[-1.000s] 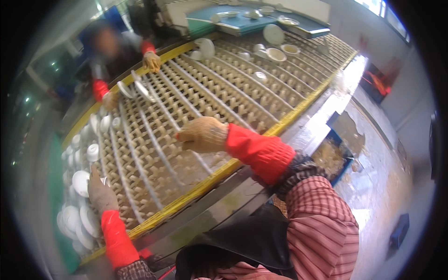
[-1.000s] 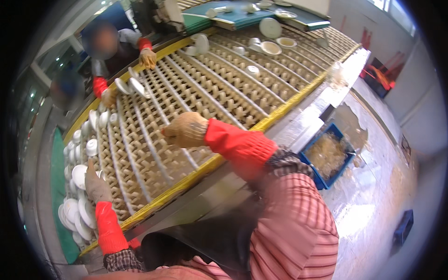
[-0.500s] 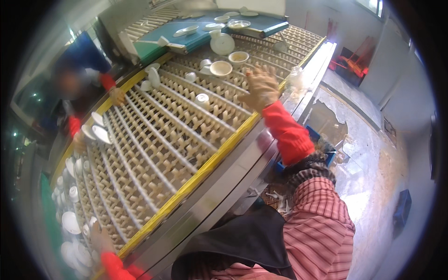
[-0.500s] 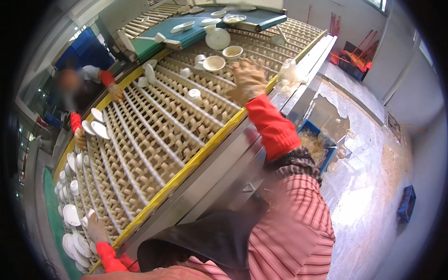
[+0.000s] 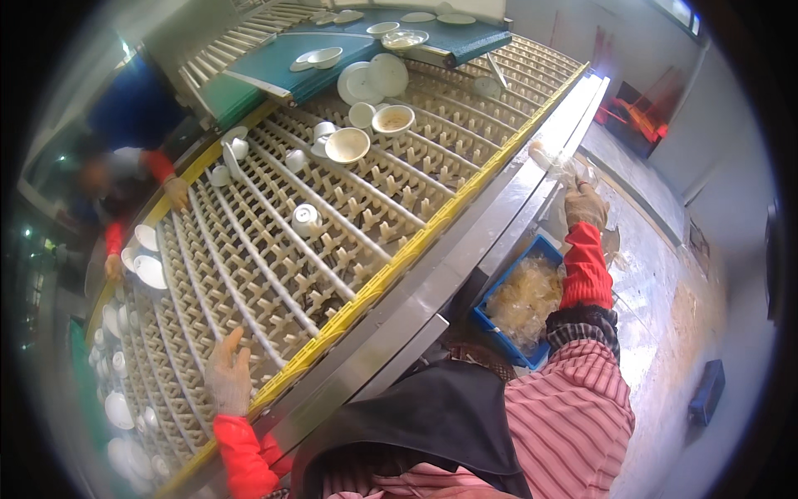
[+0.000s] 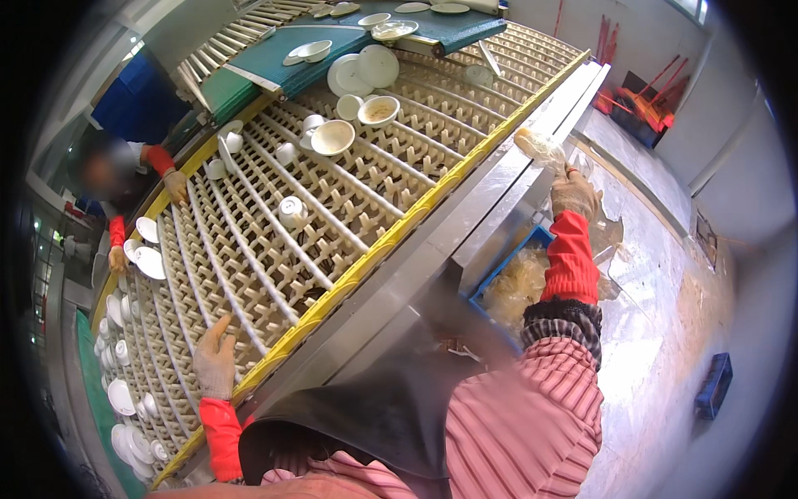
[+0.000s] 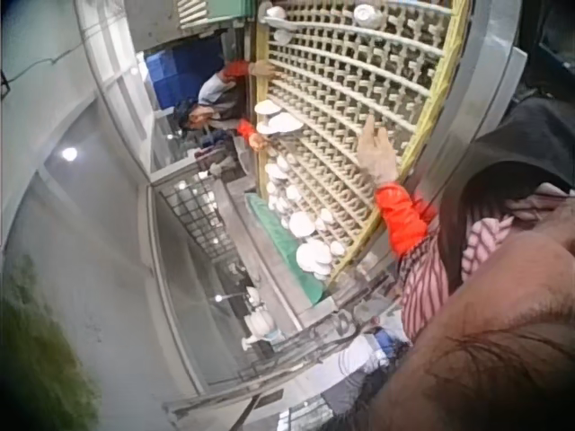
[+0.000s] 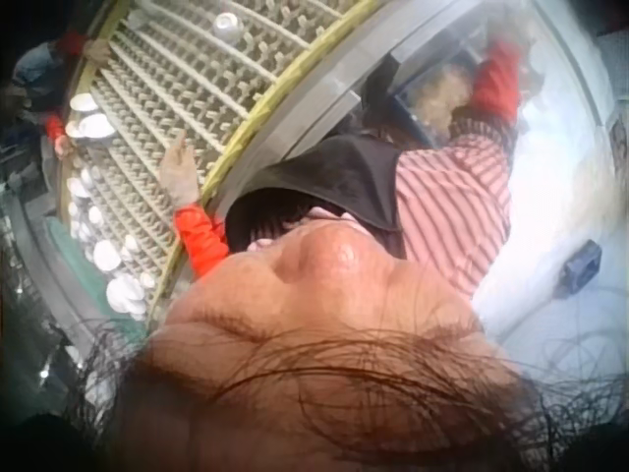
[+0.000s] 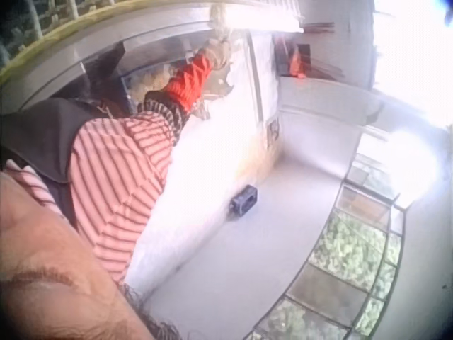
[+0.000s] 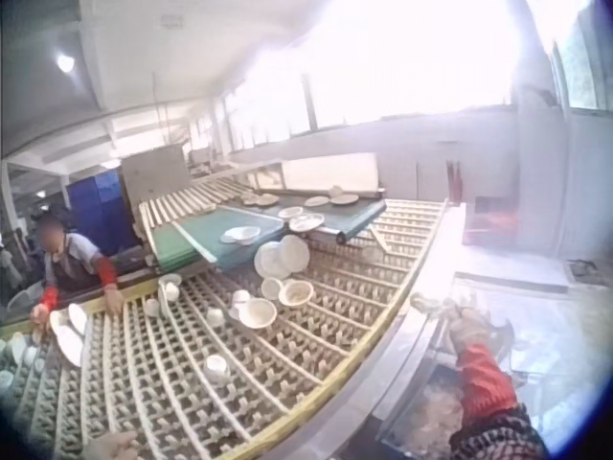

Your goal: The person sorts white ceramic bowls and plates on a rotating conveyor belt, picking up items and placing them into designated slots. The person wears red gloves and a pink jacket while working alongside another person.

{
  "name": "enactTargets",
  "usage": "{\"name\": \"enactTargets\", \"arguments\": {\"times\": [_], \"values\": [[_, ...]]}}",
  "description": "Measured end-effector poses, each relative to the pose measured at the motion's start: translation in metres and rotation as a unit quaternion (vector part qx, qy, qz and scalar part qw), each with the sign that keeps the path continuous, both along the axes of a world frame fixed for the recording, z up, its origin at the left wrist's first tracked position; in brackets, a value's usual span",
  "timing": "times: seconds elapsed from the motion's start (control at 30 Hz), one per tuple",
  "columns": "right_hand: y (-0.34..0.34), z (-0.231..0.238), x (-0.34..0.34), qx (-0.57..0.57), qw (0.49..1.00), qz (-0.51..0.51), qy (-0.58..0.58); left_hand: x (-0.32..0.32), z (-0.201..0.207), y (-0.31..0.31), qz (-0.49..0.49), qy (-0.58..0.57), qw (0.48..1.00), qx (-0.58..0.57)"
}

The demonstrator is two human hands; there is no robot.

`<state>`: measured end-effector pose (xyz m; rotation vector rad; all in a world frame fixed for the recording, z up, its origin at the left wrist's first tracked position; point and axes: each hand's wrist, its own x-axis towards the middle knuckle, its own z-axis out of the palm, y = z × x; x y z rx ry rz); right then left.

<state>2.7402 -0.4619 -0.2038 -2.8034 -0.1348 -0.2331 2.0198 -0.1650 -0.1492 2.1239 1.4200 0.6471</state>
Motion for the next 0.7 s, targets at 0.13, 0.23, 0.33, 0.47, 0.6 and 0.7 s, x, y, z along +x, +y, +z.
{"name": "enactTargets", "arguments": {"times": [0.13, 0.23, 0.33, 0.47, 0.6, 0.7], "values": [[-0.02, -0.013, 0.03, 0.057, 0.984, -0.057, -0.159, -0.009, -0.013, 0.014, -0.006, -0.023, 1.0, -0.011], [0.001, 0.012, 0.033, 0.08, 0.967, -0.023, -0.242, -0.036, -0.029, 0.033, 0.048, -0.016, 0.999, 0.012], [0.054, 0.058, 0.004, -0.002, 0.983, 0.042, -0.179, -0.039, -0.019, 0.028, 0.084, -0.034, 0.996, 0.013], [0.061, 0.024, 0.052, 0.037, 0.997, 0.053, -0.033, -0.041, -0.023, 0.036, 0.112, -0.062, 0.992, 0.0], [0.017, -0.008, 0.088, 0.125, 0.99, 0.047, -0.049, -0.076, -0.043, 0.057, 0.139, 0.018, 0.99, -0.001], [-0.047, -0.069, 0.077, 0.283, 0.959, -0.004, -0.002, -0.075, -0.04, 0.051, 0.13, 0.072, 0.989, -0.022]]}}
